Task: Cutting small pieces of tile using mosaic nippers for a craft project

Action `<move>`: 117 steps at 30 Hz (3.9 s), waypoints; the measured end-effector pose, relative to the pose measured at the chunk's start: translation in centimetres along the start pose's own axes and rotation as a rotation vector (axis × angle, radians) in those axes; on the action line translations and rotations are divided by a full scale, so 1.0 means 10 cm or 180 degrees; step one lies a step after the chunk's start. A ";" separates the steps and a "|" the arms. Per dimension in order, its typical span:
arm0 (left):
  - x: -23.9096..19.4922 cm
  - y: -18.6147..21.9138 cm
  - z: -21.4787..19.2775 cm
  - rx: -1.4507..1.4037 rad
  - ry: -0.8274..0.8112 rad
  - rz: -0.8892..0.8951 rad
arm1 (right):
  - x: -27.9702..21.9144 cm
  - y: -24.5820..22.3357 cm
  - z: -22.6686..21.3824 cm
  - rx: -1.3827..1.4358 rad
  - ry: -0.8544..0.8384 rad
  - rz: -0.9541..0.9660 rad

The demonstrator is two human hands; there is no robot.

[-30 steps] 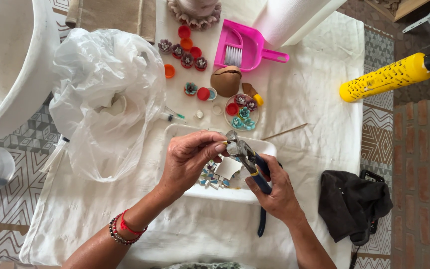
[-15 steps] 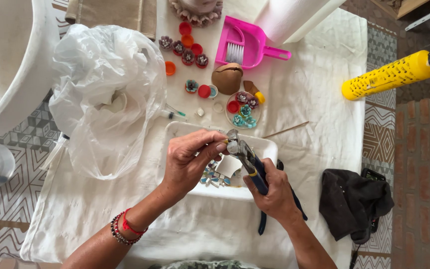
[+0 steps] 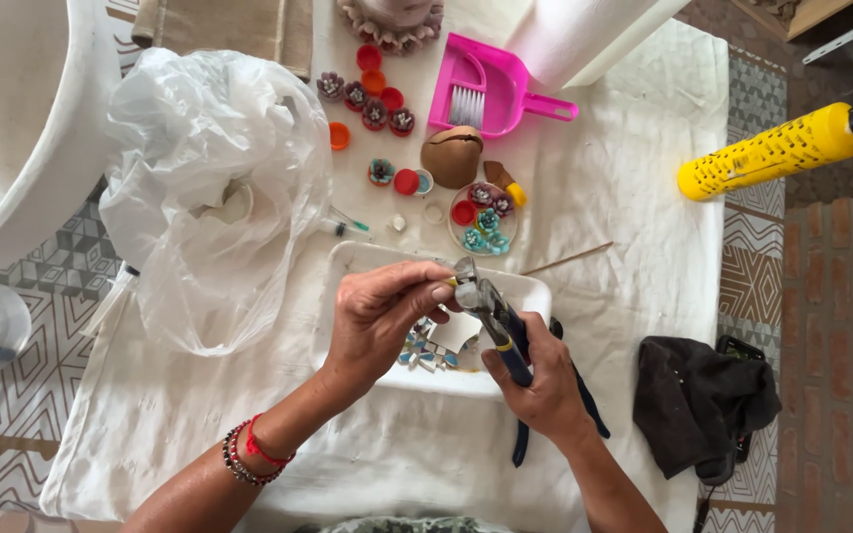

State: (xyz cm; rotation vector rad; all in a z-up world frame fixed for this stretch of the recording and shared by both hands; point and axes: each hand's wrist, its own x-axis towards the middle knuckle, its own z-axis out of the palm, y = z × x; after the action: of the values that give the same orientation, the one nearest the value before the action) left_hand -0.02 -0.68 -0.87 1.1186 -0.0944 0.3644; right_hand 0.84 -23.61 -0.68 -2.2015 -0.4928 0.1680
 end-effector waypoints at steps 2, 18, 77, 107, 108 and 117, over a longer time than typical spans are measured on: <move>0.00 -0.02 -0.01 -0.0041 -0.0004 -0.0017 | 0.00 0.01 -0.02 0.0031 -0.0050 0.0021; 0.00 0.04 -0.01 0.0136 -0.0048 0.0038 | -0.04 0.15 0.01 0.0138 -0.0219 -0.0025; 0.16 -0.14 -0.15 0.1090 -0.0857 -0.2615 | -0.73 0.43 -0.39 -0.2319 0.0087 0.1302; 0.17 0.01 -0.13 -0.0449 -0.0162 -0.1963 | -0.70 -0.24 -0.32 0.2654 -0.0191 0.0894; 0.16 0.04 -0.13 -0.0456 -0.0109 -0.1999 | -0.63 -0.30 -0.25 0.3474 -0.0762 0.1027; 0.16 -0.07 -0.21 -0.0893 0.0363 -0.1823 | -0.16 -0.37 0.09 0.2893 -0.1493 0.1479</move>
State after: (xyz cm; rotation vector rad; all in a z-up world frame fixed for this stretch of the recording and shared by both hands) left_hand 1.50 1.32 -2.00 0.8007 0.2659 -0.0979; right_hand -1.97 -21.54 1.55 -1.3248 -0.0864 0.9683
